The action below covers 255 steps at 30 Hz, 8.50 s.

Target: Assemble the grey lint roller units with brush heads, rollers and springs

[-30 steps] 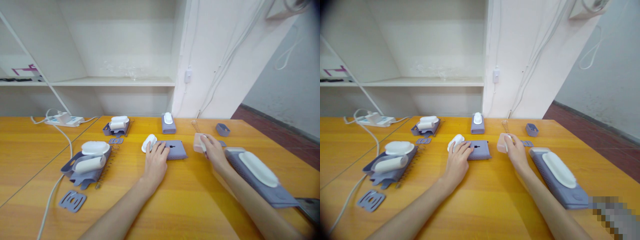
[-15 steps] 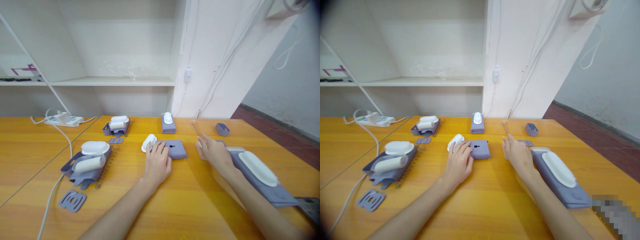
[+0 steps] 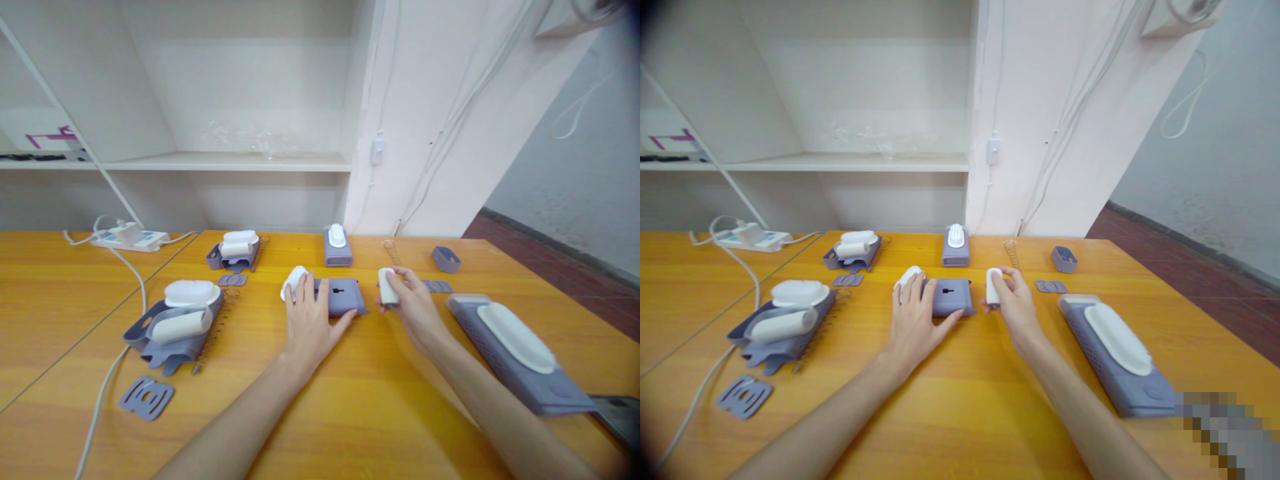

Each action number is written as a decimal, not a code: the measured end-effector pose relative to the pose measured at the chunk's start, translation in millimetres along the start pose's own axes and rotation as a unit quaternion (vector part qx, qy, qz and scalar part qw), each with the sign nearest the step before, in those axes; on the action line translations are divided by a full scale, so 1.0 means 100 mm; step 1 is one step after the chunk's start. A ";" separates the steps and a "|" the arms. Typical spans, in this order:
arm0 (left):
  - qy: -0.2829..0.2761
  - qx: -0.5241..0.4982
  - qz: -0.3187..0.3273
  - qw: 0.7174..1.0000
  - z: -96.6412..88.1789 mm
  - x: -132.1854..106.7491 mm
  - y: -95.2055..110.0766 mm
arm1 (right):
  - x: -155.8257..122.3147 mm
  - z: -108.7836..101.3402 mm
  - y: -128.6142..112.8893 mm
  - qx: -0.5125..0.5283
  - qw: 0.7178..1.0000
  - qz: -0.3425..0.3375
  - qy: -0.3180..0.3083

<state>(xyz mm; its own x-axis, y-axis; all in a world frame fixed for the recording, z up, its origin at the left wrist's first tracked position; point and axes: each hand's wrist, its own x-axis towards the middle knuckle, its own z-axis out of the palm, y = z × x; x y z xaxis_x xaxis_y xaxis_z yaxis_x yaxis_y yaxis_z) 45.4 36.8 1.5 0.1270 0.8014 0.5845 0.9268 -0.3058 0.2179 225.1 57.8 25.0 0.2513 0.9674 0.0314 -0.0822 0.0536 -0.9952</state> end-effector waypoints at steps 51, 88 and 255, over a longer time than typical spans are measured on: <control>0.005 -0.046 0.018 0.999 -0.04 -0.01 -0.06 | -0.15 0.01 0.26 -0.281 0.924 -0.192 -0.173; 0.075 -0.110 -0.042 0.990 -0.02 0.04 -0.10 | -0.31 0.01 0.24 -0.540 0.756 -0.323 0.183; 0.023 -0.180 0.124 0.976 0.04 0.03 -0.15 | -0.26 0.12 0.48 -0.305 0.931 -0.197 0.026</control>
<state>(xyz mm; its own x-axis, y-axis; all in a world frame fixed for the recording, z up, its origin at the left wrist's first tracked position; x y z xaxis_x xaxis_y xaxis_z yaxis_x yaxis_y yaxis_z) 33.2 45.4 -3.2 0.3075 0.6583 0.6871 0.6847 -0.6545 0.3207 203.2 37.7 -22.3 0.1937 0.8885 0.4160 0.5856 0.2356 -0.7757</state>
